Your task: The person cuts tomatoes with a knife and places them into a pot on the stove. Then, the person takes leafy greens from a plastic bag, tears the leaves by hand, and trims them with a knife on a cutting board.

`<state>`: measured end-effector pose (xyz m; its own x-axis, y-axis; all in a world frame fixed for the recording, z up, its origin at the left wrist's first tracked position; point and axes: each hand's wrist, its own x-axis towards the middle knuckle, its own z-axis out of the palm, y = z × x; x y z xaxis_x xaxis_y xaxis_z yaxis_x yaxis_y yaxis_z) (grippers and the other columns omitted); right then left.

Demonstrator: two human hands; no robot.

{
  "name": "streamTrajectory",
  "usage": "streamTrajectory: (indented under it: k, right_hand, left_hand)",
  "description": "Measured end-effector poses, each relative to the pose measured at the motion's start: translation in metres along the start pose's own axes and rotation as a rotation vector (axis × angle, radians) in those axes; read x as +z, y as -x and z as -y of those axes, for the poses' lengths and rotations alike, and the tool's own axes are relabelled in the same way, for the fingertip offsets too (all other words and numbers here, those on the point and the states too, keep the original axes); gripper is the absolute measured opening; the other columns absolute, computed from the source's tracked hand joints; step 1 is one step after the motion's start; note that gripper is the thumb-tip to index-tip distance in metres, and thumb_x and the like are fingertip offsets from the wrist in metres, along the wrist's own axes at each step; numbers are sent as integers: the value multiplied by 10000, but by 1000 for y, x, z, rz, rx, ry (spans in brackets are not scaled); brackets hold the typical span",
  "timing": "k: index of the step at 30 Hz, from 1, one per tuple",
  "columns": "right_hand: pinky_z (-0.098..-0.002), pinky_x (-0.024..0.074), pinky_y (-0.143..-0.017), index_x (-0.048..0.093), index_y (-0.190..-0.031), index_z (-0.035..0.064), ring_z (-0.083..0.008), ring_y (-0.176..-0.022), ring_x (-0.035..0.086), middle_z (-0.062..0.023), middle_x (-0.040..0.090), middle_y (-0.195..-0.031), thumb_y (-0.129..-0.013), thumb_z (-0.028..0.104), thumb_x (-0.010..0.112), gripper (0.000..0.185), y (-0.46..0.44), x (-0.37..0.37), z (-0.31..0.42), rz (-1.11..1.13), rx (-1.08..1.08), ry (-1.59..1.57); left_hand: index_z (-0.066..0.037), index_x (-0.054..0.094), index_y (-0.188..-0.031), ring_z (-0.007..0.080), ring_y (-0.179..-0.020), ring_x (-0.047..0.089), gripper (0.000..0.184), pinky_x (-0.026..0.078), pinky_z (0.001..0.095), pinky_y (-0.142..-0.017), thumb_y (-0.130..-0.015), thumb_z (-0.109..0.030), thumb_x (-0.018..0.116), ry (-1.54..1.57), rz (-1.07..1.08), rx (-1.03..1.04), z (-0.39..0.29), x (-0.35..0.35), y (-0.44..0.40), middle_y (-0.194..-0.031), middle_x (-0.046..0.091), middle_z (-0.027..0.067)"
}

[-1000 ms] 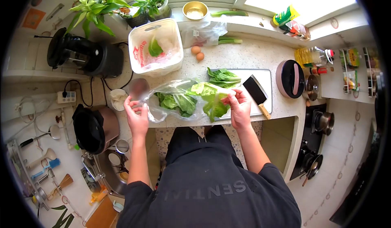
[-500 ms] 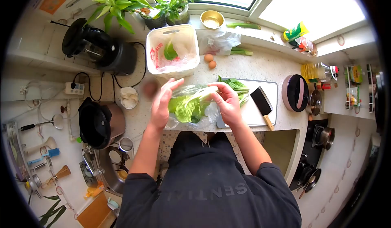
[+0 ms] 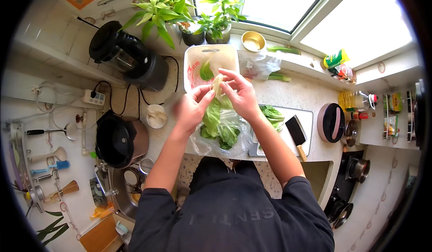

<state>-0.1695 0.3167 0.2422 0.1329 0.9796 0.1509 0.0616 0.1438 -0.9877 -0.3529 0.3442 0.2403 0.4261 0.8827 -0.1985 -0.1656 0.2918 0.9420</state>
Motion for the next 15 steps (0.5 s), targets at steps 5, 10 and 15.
streamTrajectory:
  k: [5,10,15]
  right_hand:
    - [-264,557,-786,693,-1238,18,-106,-872,692,-59,750,-1003,-948,144,776,326,-44,5,-5,-1,-96,80]
    - [-276,570,-774,703,-1199,14,-118,-875,711,-72,770,-981,-947,151,777,296,-71,9,-15,10,-9,-7]
    - [-286,580,-748,697,-1148,-12,-125,-823,707,-86,752,-952,-981,99,680,201,-81,14,-22,-28,-79,154]
  left_hand:
    - [6,663,-1316,69,-874,658,341,538,225,-798,-1007,-129,716,-157,-123,160,-15,-7,-33,-1033,734,38]
    - [-20,650,-1373,78,-891,670,425,550,248,-805,-977,-141,744,-472,-140,314,-23,-16,-59,-1021,755,46]
    - [-25,721,-1274,121,-832,722,396,576,292,-772,-904,-159,772,-581,-182,316,-33,-19,-72,-956,784,93]
